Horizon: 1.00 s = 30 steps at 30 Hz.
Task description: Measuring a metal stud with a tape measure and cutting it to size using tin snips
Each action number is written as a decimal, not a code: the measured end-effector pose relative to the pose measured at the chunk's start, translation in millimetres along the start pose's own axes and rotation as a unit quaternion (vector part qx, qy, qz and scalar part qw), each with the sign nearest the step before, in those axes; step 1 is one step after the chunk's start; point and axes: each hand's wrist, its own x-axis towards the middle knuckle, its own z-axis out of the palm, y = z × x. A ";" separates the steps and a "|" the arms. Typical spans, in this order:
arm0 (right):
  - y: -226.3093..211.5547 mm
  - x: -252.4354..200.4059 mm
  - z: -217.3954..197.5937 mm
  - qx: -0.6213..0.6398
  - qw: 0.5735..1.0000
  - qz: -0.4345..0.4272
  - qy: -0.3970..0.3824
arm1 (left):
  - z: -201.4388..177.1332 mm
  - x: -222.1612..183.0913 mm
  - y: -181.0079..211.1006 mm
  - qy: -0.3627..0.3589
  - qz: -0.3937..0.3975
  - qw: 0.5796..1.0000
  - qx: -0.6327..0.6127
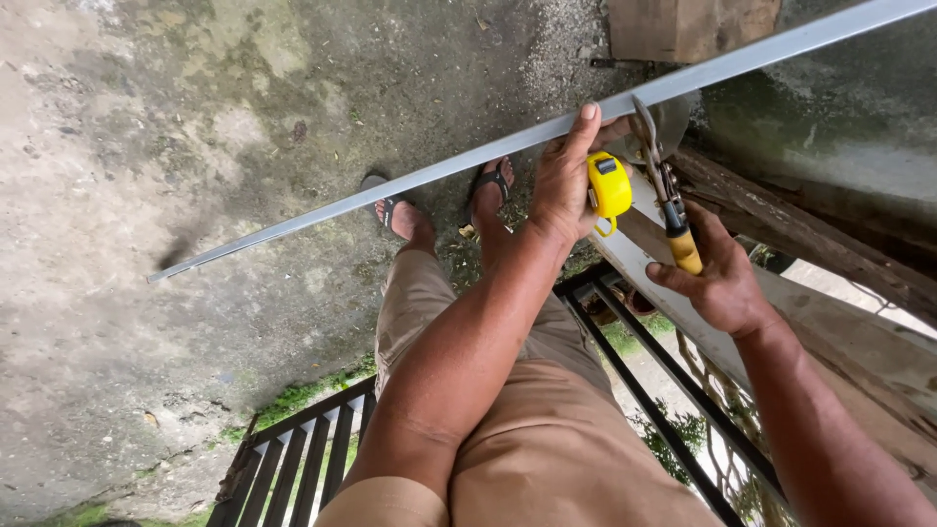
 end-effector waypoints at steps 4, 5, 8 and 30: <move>5.6 -3.0 2.9 0.053 0.998 0.000 -0.020 | 1.8 0.8 -3.2 -0.001 -0.012 1.000 -0.025; 13.7 0.0 3.1 0.094 0.995 -0.008 -0.035 | 4.3 -1.7 -1.5 0.005 -0.010 0.999 -0.034; 18.4 4.3 7.9 0.165 0.984 -0.016 -0.063 | 10.5 -7.0 2.6 0.015 -0.007 0.999 -0.051; 27.2 10.9 11.1 -0.283 0.953 -0.040 0.096 | 13.6 -10.4 2.5 0.040 -0.008 0.999 -0.034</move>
